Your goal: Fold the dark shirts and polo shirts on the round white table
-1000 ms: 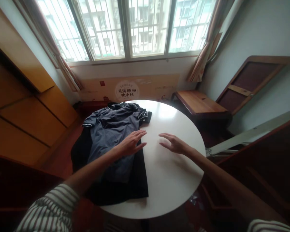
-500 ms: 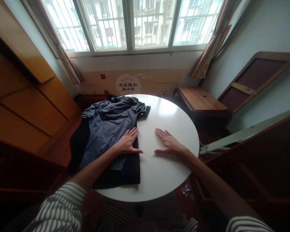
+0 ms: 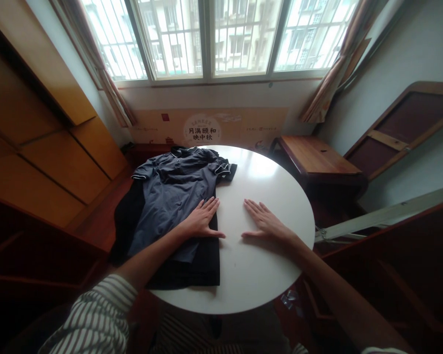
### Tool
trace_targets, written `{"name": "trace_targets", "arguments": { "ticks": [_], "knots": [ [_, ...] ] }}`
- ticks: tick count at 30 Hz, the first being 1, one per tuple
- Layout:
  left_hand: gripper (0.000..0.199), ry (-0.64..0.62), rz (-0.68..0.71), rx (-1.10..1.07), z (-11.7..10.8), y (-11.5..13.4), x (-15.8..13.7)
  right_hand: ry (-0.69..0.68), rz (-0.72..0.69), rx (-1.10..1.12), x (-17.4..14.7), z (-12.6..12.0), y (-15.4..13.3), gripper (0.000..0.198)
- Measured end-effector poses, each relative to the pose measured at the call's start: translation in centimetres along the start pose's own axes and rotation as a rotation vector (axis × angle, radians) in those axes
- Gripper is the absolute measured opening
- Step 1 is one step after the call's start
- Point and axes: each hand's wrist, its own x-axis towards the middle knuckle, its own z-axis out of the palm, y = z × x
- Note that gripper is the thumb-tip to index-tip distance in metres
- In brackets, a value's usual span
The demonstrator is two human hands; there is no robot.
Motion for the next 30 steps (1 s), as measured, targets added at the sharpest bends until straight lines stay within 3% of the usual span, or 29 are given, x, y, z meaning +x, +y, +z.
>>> {"name": "trace_targets", "arguments": {
  "ticks": [23, 26, 30],
  "knots": [
    [0.122, 0.013, 0.008, -0.026, 0.3, 0.1, 0.1, -0.001, 0.010, -0.005, 0.1, 0.0, 0.2, 0.109],
    [0.102, 0.083, 0.021, -0.063, -0.2, 0.5, 0.2, 0.060, -0.012, 0.041, 0.1, -0.1, 0.1, 0.098],
    [0.047, 0.351, -0.022, -0.148, -3.3, -0.7, -1.0, 0.231, -0.018, 0.147, -0.1, -0.7, -0.1, 0.051]
  ]
}}
